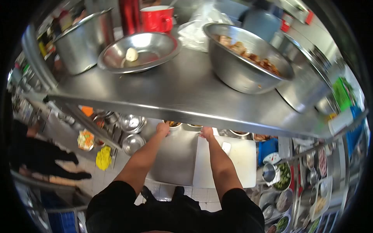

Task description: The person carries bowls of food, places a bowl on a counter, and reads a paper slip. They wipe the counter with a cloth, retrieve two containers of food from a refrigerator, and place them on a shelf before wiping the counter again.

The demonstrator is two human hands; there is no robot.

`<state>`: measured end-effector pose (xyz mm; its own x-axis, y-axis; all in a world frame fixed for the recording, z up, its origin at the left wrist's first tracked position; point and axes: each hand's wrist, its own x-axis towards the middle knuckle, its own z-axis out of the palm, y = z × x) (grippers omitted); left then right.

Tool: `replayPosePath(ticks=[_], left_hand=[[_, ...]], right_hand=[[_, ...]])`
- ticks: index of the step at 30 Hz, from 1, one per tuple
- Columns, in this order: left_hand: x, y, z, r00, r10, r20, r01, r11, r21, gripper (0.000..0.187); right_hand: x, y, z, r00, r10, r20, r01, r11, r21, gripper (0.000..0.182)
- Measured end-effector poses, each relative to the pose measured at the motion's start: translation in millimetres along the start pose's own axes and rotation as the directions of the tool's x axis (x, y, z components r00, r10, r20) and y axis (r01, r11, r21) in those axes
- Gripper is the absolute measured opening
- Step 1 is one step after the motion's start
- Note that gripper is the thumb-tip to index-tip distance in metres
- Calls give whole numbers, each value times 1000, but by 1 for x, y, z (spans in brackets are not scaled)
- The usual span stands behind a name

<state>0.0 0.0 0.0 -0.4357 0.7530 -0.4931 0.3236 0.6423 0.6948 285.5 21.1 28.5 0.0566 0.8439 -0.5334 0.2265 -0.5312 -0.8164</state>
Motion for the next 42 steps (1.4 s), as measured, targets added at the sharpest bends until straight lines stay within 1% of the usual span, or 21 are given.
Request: replayPosePath(ticks=[1,2,3,5,6,9,10,11,13,14,17,18,21,22,25,26,29,30,33,37,42], left_hand=[[-21,-27,-2,1000,15,-3,-15,998,58,34],[-45,-52,-6,1000,26,-4,-26,993,117,35],[-23,-9,8,996,85,-41,-85,996,-5,35],[-92,-51,-20,996,30,-83,-37,996,-84,35],[-121,-70,-33,987,38,-154,-45,998,-44,32],[-173,-103,-66,992,82,-97,-92,990,-107,29],[-183,-120,-69,972,150,-182,-170,981,-97,26],[-192,-139,-78,978,133,-160,-152,982,-109,26],[-226,-156,-107,988,110,-105,-123,985,-124,26],[-248,-160,-127,991,85,-100,-100,982,-161,22],[-273,-213,-172,992,-12,-122,-41,905,-422,19],[-281,-232,-193,995,-14,-95,-38,855,-518,19],[-312,-247,-259,975,-142,-173,51,894,-446,21],[-310,-270,-277,975,-115,-192,44,939,-340,22],[-324,-310,-348,950,-196,-244,33,838,-544,29],[-326,-331,-367,956,-198,-217,63,859,-508,29],[-341,-369,-431,945,-226,-238,49,814,-579,25],[-342,-385,-449,933,-226,-280,54,858,-511,22],[-345,-419,-487,928,-220,-302,28,847,-532,21],[-349,-435,-563,910,-288,-299,8,733,-680,20],[-284,-514,-637,911,-269,-314,-72,645,-761,18]], right_hand=[[4,14,1,994,41,98,-45,998,34,44],[1,21,5,984,82,155,-82,997,-8,40],[50,-31,-21,986,10,164,-19,998,57,37],[60,-5,-7,980,13,197,-38,992,123,33],[53,4,1,986,25,166,-49,989,143,30],[50,-8,3,994,-57,94,45,991,127,26],[50,-7,2,992,-98,74,90,991,104,25],[48,-6,4,988,-143,56,137,986,90,25],[31,-2,5,986,-165,10,163,983,88,24],[22,-4,5,982,-185,22,183,980,73,24],[-24,-11,4,968,-240,69,240,971,13,20],[-50,-16,7,959,-269,90,270,963,-3,20],[-128,-22,29,925,-336,175,350,936,-50,18],[-158,-26,43,925,-322,203,342,937,-72,18],[-247,-32,94,911,-289,294,335,934,-121,17],[-267,-28,113,917,-268,296,322,935,-151,16],[-343,-31,189,911,-168,378,236,962,-141,15],[-360,-30,216,889,-152,432,231,963,-135,14],[-392,-24,299,852,-143,504,271,943,-191,13],[-413,-17,405,796,-144,588,263,957,-123,15],[-431,-36,532,728,-162,666,302,948,-100,15]])
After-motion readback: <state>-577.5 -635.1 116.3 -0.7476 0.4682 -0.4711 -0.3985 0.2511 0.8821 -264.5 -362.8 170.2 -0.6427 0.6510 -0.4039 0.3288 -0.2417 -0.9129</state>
